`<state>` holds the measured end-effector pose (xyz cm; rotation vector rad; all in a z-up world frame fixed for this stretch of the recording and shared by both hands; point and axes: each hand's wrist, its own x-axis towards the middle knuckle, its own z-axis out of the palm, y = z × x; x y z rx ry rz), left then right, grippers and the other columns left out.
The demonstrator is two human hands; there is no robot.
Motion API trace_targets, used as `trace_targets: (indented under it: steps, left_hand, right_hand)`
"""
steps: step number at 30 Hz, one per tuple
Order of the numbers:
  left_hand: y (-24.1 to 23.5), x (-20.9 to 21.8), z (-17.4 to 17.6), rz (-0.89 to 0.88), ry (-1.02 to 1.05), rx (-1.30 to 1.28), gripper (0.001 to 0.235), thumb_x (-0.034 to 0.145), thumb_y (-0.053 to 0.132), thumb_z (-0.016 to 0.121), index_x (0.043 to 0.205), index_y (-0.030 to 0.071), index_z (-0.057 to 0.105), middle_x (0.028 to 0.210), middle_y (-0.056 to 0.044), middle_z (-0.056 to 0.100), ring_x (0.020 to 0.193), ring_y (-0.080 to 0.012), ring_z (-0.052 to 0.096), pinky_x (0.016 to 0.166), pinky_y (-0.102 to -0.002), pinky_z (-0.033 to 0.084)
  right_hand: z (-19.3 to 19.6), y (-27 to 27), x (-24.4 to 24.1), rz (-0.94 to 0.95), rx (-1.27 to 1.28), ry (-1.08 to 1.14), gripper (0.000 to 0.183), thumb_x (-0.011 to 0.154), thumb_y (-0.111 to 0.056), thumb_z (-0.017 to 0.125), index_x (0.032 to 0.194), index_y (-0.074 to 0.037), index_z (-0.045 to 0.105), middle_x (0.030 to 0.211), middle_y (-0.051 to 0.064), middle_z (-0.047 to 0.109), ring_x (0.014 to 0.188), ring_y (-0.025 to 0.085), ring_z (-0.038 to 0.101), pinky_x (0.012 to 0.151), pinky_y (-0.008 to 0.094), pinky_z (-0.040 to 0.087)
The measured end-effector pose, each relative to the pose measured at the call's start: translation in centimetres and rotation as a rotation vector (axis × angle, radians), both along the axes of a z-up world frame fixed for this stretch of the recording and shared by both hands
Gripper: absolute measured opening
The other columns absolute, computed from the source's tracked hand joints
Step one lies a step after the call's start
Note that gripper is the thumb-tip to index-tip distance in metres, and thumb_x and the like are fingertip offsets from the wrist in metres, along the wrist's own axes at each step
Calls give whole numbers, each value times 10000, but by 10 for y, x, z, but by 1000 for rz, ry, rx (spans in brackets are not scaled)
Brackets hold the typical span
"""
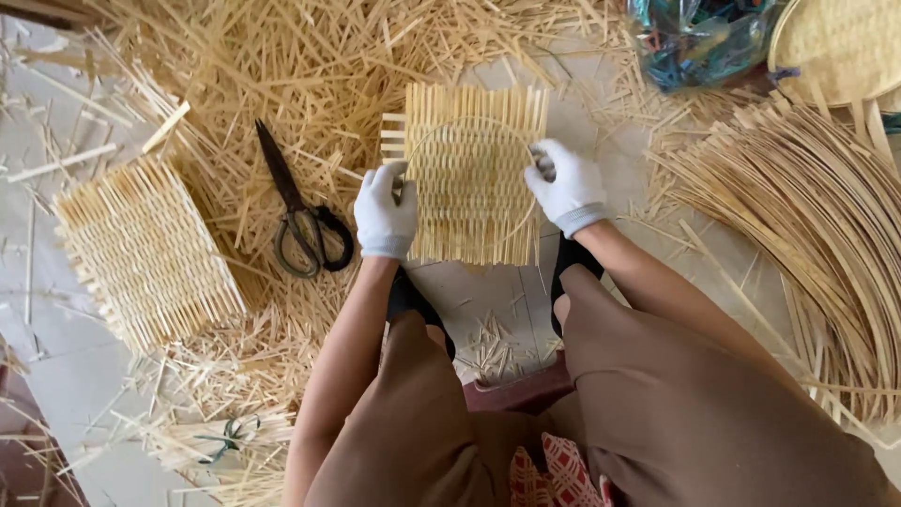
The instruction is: The recorder is weaving and trimming bamboo strips to assemble small round baskets or lids on a floor covered with raw materials.
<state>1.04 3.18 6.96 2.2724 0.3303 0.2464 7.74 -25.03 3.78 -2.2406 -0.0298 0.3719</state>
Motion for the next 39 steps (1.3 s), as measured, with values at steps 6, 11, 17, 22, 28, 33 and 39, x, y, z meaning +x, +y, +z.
trace_targets:
  steps: [6, 11, 17, 22, 28, 33, 39]
  left_hand:
    - [1, 21, -25, -4, 72, 6, 256, 882, 55, 730, 1137, 67, 716, 1020, -167, 683, 831, -297, 710, 773, -384, 574]
    - [4, 30, -39, -34, 87, -15, 271, 860, 39, 736, 1130, 62, 730, 1054, -156, 707, 890, -294, 730, 803, -368, 578]
    - [-1, 29, -26, 46, 264, 3, 294, 820, 102, 775, 1113, 120, 774, 985, -114, 756, 855, -274, 744, 830, -362, 569]
    - [-9, 23, -25, 91, 284, 54, 312, 836, 123, 772, 1148, 132, 780, 994, -165, 754, 891, -317, 736, 843, -384, 562]
    - [-9, 24, -24, 149, 359, 6, 299, 831, 121, 771, 1128, 153, 788, 1009, -155, 770, 901, -274, 758, 875, -359, 568]
    - [-3, 30, -15, 148, 388, -72, 348, 810, 122, 804, 1155, 163, 774, 1060, -103, 788, 950, -192, 772, 923, -317, 570]
    - [8, 35, -36, 124, 592, -137, 539, 800, 131, 815, 1309, 259, 694, 1169, -79, 749, 979, -166, 727, 932, -315, 531]
  right_hand:
    - [-13, 1, 6, 64, -150, -219, 264, 881, -165, 753, 1134, -105, 708, 1006, 103, 704, 806, 226, 725, 731, 363, 569]
    - [-22, 1, 7, 17, -68, -197, 279, 855, -172, 766, 1116, -91, 708, 996, 103, 699, 824, 235, 727, 760, 361, 582]
    - [-17, 5, 8, 53, -154, -244, 328, 840, -189, 804, 1153, -99, 758, 986, 129, 730, 854, 289, 729, 773, 393, 571]
    - [-11, 7, 9, 21, -141, -195, 334, 856, -179, 794, 1182, -111, 759, 999, 139, 743, 869, 290, 733, 776, 389, 571]
    - [-39, 0, 19, -17, -87, -118, 390, 803, -191, 805, 1185, -135, 753, 982, 129, 757, 861, 268, 744, 786, 376, 574]
    - [-66, -8, 27, 21, -139, -164, 356, 782, -192, 838, 1132, -144, 795, 965, 149, 748, 865, 301, 733, 788, 396, 570]
    - [-77, -5, 28, -32, -17, 11, 391, 779, -173, 827, 1158, -117, 754, 1033, 111, 780, 912, 217, 763, 839, 349, 580]
